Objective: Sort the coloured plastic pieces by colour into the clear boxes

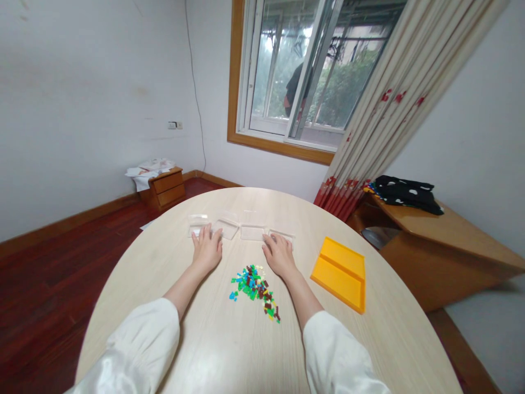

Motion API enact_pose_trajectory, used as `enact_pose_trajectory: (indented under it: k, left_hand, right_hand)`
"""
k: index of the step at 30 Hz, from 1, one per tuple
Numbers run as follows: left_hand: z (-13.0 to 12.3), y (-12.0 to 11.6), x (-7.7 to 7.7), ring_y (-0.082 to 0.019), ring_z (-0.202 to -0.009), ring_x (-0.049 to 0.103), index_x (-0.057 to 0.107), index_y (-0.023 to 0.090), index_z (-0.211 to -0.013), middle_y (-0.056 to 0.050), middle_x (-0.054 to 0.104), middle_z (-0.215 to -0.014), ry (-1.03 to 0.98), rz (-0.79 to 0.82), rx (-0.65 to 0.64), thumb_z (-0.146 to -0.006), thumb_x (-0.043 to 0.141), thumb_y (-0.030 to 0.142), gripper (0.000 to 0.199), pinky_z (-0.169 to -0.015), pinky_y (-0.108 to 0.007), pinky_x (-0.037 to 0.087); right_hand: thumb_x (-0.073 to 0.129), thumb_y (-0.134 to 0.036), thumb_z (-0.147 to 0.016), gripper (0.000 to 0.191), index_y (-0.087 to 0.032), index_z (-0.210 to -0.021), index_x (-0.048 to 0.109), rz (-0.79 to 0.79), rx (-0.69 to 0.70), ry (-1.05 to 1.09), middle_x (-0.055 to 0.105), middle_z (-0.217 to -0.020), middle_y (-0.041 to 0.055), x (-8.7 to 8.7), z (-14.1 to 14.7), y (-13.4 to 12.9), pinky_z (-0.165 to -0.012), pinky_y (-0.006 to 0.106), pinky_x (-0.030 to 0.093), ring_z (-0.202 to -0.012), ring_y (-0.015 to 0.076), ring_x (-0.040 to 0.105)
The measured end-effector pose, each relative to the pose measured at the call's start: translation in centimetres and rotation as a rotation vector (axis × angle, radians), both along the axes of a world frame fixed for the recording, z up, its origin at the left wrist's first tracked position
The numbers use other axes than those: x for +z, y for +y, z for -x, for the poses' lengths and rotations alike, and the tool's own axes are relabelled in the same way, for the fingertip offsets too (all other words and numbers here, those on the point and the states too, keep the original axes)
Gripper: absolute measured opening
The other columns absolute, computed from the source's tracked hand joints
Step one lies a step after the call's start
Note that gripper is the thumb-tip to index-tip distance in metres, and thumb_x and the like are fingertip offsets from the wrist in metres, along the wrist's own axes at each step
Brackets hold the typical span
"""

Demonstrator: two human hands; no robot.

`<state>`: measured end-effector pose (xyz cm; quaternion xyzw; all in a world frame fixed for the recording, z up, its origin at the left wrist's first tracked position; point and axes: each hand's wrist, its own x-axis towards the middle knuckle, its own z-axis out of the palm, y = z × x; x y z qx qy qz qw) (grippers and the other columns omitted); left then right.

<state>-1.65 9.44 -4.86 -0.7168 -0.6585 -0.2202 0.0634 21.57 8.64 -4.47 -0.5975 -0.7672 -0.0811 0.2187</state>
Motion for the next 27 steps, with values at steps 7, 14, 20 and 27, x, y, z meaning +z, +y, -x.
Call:
enact_pose_trajectory:
  k: [7, 14, 20, 27]
  left_hand:
    - [0.7, 0.1, 0.5, -0.028, -0.108, 0.048, 0.056, 0.019, -0.113, -0.012, 0.055, -0.115, -0.020, 0.012, -0.005, -0.085, 0.042, 0.026, 0.032, -0.098, -0.056, 0.023]
    - [0.7, -0.5, 1.2, -0.029, -0.095, 0.049, 0.065, 0.019, -0.091, -0.011, 0.060, -0.095, 0.054, 0.042, -0.001, -0.085, 0.043, 0.031, 0.026, -0.080, -0.044, 0.034]
    - [-0.1, -1.8, 1.4, -0.026, -0.087, 0.053, 0.064, 0.018, -0.091, -0.012, 0.058, -0.088, 0.086, 0.077, -0.138, -0.086, 0.036, 0.018, 0.029, -0.073, -0.037, 0.037]
    - [-0.1, -3.4, 1.4, -0.022, -0.090, 0.055, 0.055, 0.019, -0.113, -0.010, 0.057, -0.100, 0.051, 0.163, -0.235, -0.079, 0.037, 0.005, 0.041, -0.074, -0.031, 0.041]
  right_hand:
    - [0.046, -0.025, -0.088, 0.015, -0.018, -0.088, 0.059, -0.001, -0.005, 0.085, 0.060, -0.090, 0.0068, -0.2, -0.4, -0.3, -0.075, 0.030, 0.031, -0.089, 0.0199, 0.051]
    - [0.045, -0.025, -0.088, 0.015, -0.018, -0.084, 0.059, 0.005, -0.035, 0.117, 0.059, -0.086, 0.0055, -0.4, -1.5, -2.0, -0.074, 0.028, 0.031, -0.086, 0.0188, 0.051]
    - [0.044, -0.022, -0.088, 0.017, -0.018, -0.088, 0.060, 0.006, -0.059, 0.130, 0.061, -0.088, 0.0059, -0.6, -1.7, -4.3, -0.075, 0.029, 0.032, -0.087, 0.0193, 0.052]
    - [0.045, -0.012, -0.084, 0.028, -0.016, -0.108, 0.059, 0.008, 0.007, 0.137, 0.060, -0.091, 0.0083, -1.4, -1.7, -5.1, -0.078, 0.030, 0.037, -0.090, 0.0199, 0.052]
